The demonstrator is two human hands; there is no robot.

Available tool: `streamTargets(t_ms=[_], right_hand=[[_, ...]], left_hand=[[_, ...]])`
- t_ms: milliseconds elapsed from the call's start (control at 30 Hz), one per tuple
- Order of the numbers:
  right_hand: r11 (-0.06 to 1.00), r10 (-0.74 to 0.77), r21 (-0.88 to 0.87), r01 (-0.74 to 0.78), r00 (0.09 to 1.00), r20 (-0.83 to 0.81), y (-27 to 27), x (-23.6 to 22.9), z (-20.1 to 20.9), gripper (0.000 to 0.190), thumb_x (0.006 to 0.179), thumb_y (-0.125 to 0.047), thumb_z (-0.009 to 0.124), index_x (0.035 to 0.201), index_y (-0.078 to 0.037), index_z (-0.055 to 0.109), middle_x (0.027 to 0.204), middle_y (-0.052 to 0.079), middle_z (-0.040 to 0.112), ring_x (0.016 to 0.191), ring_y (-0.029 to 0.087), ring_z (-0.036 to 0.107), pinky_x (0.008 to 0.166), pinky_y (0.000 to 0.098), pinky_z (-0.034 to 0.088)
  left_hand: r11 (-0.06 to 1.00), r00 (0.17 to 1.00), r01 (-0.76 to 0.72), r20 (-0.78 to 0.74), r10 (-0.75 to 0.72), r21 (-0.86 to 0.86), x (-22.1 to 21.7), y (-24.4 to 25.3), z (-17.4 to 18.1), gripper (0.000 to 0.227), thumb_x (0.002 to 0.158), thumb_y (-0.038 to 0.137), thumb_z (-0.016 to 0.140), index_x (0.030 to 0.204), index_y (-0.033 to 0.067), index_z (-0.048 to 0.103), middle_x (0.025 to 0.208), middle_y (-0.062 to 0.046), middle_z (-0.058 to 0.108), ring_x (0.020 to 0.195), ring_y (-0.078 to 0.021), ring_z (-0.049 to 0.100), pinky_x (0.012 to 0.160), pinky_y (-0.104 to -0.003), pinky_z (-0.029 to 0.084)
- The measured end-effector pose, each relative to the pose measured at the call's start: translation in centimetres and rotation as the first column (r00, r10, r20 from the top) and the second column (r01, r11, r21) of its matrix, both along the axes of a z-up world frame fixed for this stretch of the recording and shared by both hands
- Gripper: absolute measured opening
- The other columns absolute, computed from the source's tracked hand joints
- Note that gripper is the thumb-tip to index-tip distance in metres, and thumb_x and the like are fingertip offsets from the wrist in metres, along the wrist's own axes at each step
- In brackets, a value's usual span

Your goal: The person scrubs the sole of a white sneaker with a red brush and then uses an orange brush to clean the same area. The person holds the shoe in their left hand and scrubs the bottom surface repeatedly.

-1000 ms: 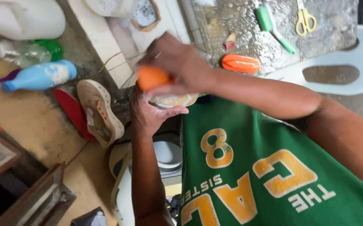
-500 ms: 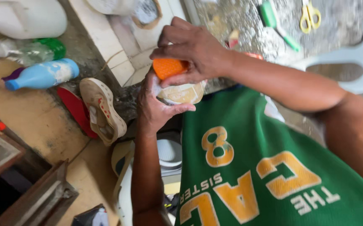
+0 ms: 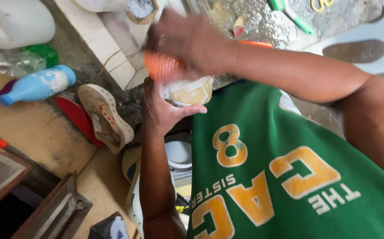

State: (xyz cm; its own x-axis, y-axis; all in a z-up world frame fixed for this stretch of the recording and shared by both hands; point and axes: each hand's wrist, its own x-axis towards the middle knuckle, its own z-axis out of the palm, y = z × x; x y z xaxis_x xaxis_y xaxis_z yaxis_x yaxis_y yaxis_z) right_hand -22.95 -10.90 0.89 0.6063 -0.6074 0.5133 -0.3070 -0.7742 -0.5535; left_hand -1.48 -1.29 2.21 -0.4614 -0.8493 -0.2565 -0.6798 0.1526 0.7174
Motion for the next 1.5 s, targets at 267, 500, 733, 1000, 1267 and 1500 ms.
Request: streamTargets(t_ms=[267,500,733,1000,1267,1500], right_hand=[[0.972,0.071,0.221,-0.087,0.994,0.078,2.7,0.3,0.8,0.056,0.092,-0.053,0.084,0.118,-0.005,0.075,0.104,0.012,0.063,0.095,0.034,0.059,0.067,0.0410,0.050],[0.967,-0.116,0.249,0.050,0.959,0.259,1.1,-2.3,-1.6,0.056,0.097,-0.054,0.082,0.128,-0.008,0.069,0.121,0.008,0.063,0.113,0.028,0.061,0.097,0.0410,0.053],[0.957,-0.021,0.280,-0.077,0.944,0.330,5.1,-1.5,-4.6,0.058,0.093,-0.053,0.079,0.124,-0.004,0.068,0.116,0.011,0.065,0.109,0.032,0.061,0.098,0.0454,0.051],[0.906,-0.138,0.421,-0.039,0.914,0.381,7.1,1.6,-4.5,0.056,0.098,-0.052,0.078,0.125,-0.005,0.066,0.110,0.012,0.058,0.106,0.030,0.058,0.092,0.0409,0.050],[0.922,-0.194,0.365,0.124,0.968,0.160,5.5,-1.8,-7.6,0.061,0.096,-0.053,0.079,0.129,-0.003,0.066,0.107,0.014,0.057,0.100,0.032,0.057,0.084,0.0449,0.051],[0.883,-0.174,0.463,0.069,0.967,0.187,0.2,2.7,-6.8,0.051,0.095,-0.048,0.078,0.124,-0.008,0.064,0.110,0.014,0.064,0.101,0.027,0.062,0.075,0.0359,0.051]], left_hand=[[0.517,0.744,0.621,0.650,-0.153,-0.589,-0.4,0.7,-4.9,0.108,0.074,0.085,0.074,0.148,0.0114,0.044,0.155,-0.011,0.052,0.139,-0.0294,0.055,0.112,-0.045,0.049],[0.973,0.958,-0.231,-0.172,0.232,0.025,0.5,-1.8,-0.8,0.101,0.067,0.070,0.083,0.137,0.0031,0.054,0.148,-0.021,0.059,0.134,-0.0349,0.064,0.111,-0.044,0.055],[0.965,0.981,-0.139,-0.166,0.103,-0.224,1.1,-2.2,0.1,0.104,0.069,0.059,0.086,0.148,0.0042,0.047,0.153,-0.019,0.057,0.146,-0.0300,0.056,0.121,-0.043,0.050],[0.968,0.931,-0.221,-0.322,0.172,-0.123,2.5,-0.6,-1.6,0.107,0.071,0.058,0.090,0.151,0.0052,0.043,0.152,-0.019,0.057,0.151,-0.0333,0.048,0.127,-0.045,0.043],[0.968,0.949,-0.194,-0.279,0.144,-0.161,3.2,0.2,-2.0,0.111,0.063,0.056,0.093,0.149,0.0063,0.043,0.148,-0.020,0.059,0.150,-0.0339,0.047,0.128,-0.046,0.041],[0.971,0.950,-0.202,-0.268,0.163,-0.125,3.2,0.3,-1.1,0.110,0.066,0.055,0.095,0.150,0.0094,0.042,0.158,-0.021,0.051,0.148,-0.0337,0.050,0.128,-0.045,0.041]])
